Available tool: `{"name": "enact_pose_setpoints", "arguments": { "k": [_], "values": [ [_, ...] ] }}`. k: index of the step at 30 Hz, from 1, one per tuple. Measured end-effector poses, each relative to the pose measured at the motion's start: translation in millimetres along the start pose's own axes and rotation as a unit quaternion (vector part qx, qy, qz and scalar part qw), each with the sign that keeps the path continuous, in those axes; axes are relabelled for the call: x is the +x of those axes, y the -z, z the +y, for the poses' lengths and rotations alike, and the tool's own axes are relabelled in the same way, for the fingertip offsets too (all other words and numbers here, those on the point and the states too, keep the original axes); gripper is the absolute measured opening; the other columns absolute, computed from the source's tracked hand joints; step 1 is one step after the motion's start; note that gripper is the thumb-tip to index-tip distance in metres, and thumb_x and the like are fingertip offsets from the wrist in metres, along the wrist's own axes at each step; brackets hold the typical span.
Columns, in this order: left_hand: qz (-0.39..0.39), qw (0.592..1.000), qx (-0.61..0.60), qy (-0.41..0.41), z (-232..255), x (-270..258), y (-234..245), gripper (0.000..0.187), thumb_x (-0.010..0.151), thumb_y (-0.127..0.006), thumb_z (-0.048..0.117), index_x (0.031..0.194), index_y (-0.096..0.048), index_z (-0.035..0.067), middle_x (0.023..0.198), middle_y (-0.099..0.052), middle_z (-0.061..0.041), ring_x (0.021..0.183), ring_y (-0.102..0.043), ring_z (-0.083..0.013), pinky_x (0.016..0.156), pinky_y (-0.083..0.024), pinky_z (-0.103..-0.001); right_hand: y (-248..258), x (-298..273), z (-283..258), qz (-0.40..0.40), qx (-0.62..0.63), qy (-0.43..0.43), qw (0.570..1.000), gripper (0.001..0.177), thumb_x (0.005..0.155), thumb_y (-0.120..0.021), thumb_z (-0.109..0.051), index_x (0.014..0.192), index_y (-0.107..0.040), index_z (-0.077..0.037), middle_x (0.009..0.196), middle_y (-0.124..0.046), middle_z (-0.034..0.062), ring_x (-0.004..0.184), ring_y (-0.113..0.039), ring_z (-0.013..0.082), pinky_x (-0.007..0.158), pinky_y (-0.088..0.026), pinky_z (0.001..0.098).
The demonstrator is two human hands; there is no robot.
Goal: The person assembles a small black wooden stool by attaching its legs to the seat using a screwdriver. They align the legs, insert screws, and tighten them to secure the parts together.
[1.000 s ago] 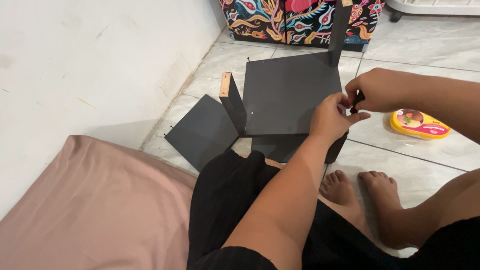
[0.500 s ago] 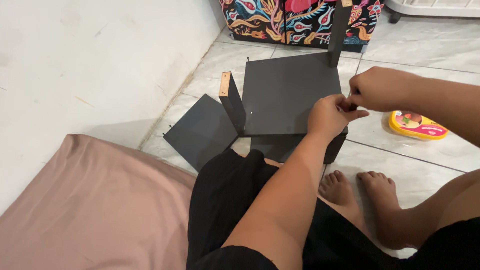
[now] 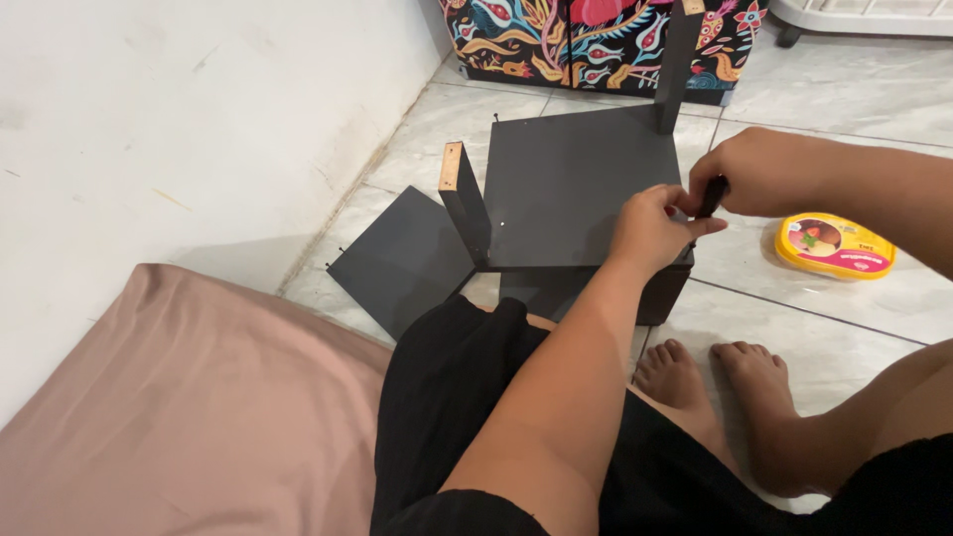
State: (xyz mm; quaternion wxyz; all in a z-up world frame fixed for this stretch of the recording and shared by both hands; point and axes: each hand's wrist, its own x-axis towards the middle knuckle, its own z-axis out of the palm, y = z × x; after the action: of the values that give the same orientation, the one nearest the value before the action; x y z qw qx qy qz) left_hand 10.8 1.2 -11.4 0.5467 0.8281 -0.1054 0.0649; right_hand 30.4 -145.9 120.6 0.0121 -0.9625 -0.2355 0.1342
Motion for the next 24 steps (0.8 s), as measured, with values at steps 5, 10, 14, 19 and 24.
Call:
{"name": "enact_pose_setpoints", "arguments": {
  "k": [5,10,14,19,24],
  "values": [
    [0.038,0.997,0.058,-0.018,13,-7,0,0.046,0.064,-0.093,0.044,0.078,-0.07,0.006,0.084,-0.07,-0.006,0.083,-0.067,-0.0229,0.072,-0.056,-0.037,1,4,11,-0.009,0.169,-0.04,0.985,0.026,0.082,-0.084,-0.023,0.107,-0.08,-0.016,0.1,-0.081,0.006,0.09,-0.079,0.0218,0.087,-0.059,0.0362],
    [0.047,0.998,0.044,-0.026,22,-13,5,0.059,0.056,-0.089,0.057,0.087,-0.071,0.01,0.099,-0.07,-0.005,0.098,-0.066,-0.023,0.08,-0.055,-0.038,-5,8,25,0.01,0.208,-0.022,0.978,0.031,0.081,-0.085,-0.02,0.11,-0.078,-0.011,0.101,-0.084,0.0047,0.094,-0.077,0.0178,0.088,-0.058,0.0347],
    [0.28,0.949,0.137,-0.04,20,-19,19,0.068,0.074,-0.077,0.067,0.114,-0.066,0.013,0.124,-0.06,-0.009,0.123,-0.054,-0.0324,0.101,-0.043,-0.051,-9,19,44,0.02,0.309,0.018,0.951,0.035,0.082,-0.075,-0.015,0.115,-0.071,-0.003,0.103,-0.084,0.0056,0.099,-0.078,0.0161,0.089,-0.056,0.0328],
    [0.523,0.752,0.037,0.399,3,-11,39,0.087,0.081,-0.068,0.073,0.133,-0.045,0.007,0.128,-0.047,-0.017,0.12,-0.051,-0.0357,0.092,-0.047,-0.053,-25,45,84,0.073,0.423,-0.115,0.896,0.031,0.1,-0.055,-0.015,0.122,-0.069,0.001,0.1,-0.074,0.0159,0.097,-0.075,0.027,0.083,-0.059,0.0394],
    [0.434,0.549,-0.358,0.618,-42,-7,43,0.091,0.088,-0.07,0.059,0.148,-0.032,0.002,0.142,-0.053,-0.024,0.127,-0.06,-0.0382,0.104,-0.052,-0.045,-98,69,82,-0.096,0.337,-0.211,0.913,0.038,0.098,-0.051,-0.019,0.12,-0.075,0.001,0.089,-0.07,0.0165,0.066,-0.058,0.026,0.062,-0.051,0.0423]
  ]
}}
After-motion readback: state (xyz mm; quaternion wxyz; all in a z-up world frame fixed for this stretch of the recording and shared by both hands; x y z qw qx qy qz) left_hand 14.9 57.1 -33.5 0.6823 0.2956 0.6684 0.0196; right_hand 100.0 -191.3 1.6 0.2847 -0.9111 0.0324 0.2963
